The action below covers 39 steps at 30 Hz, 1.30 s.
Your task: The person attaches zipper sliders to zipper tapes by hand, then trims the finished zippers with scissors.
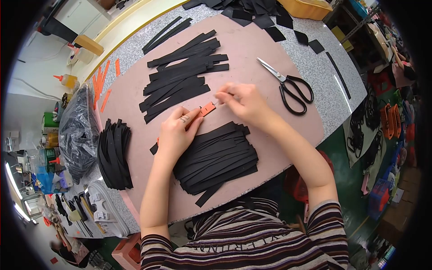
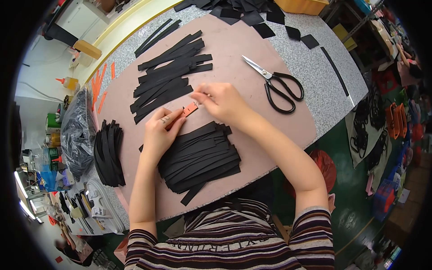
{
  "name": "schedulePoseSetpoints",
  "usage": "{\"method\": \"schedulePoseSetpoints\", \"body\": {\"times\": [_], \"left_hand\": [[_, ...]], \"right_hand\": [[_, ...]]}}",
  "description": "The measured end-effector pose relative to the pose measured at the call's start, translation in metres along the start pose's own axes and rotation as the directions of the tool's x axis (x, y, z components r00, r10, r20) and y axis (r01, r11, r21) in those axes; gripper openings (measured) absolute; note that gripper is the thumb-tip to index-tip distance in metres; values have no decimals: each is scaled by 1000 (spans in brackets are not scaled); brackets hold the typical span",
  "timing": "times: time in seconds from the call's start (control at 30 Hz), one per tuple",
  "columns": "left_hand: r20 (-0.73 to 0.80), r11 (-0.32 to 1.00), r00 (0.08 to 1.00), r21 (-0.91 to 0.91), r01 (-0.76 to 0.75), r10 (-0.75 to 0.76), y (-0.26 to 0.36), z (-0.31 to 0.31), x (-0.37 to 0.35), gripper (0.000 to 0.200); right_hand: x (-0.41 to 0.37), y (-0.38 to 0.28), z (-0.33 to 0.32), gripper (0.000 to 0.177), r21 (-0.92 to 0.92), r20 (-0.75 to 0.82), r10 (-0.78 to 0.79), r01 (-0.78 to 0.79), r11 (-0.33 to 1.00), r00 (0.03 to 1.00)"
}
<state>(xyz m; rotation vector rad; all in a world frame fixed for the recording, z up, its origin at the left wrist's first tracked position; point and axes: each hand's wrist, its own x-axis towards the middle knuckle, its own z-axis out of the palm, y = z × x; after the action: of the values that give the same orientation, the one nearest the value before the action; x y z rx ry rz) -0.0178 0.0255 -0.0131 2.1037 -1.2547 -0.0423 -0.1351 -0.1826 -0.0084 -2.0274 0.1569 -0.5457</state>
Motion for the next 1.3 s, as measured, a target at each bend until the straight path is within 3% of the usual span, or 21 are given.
{"method": "schedulePoseSetpoints", "body": {"times": [0.07,0.17,0.27,0.37,0.53,0.67,0.73,0.77,0.97,1.07,1.17,1.27,1.3], "left_hand": [[0,1000,1000,0,-8,8,0,-1,1,23],[16,1000,1000,-5,1,-1,0,-1,3,24],[5,1000,1000,-4,-5,5,-1,0,3,24],[1,1000,1000,-11,-24,24,-2,1,3,24],[-2,999,999,-23,-42,42,-6,2,2,23],[-149,993,986,-96,65,-79,-10,-14,3,23],[-303,997,950,-54,59,-73,-16,-29,2,24],[-311,996,947,-52,71,-83,-17,-35,0,25],[-333,994,937,-13,110,-108,-16,-50,-8,27],[-336,995,937,-22,93,-95,-15,-48,-6,27],[-351,997,933,-33,76,-83,-14,-49,-5,27],[-351,997,934,-12,71,-71,-14,-55,-6,27],[-344,998,937,9,67,-60,-16,-58,-7,27]], "right_hand": [[9,5,15,16,-104,63,-140,146,984,988],[15,10,28,15,-67,48,-242,245,967,969],[15,4,21,14,-93,158,-173,189,978,972],[16,2,28,15,-36,105,-187,192,981,977],[20,5,34,22,-27,143,-254,261,965,956],[14,-4,17,19,-144,174,-156,182,973,972],[14,6,21,16,-235,235,-375,426,874,897],[15,11,24,15,-270,271,-473,538,798,838],[25,23,28,13,-168,355,-382,460,872,853],[25,25,35,12,-123,272,-363,406,905,891],[22,18,32,9,-269,274,-488,553,789,829],[-2,1,15,6,-368,405,-625,745,557,667],[-12,-5,8,12,-362,487,-583,758,543,650]]}}
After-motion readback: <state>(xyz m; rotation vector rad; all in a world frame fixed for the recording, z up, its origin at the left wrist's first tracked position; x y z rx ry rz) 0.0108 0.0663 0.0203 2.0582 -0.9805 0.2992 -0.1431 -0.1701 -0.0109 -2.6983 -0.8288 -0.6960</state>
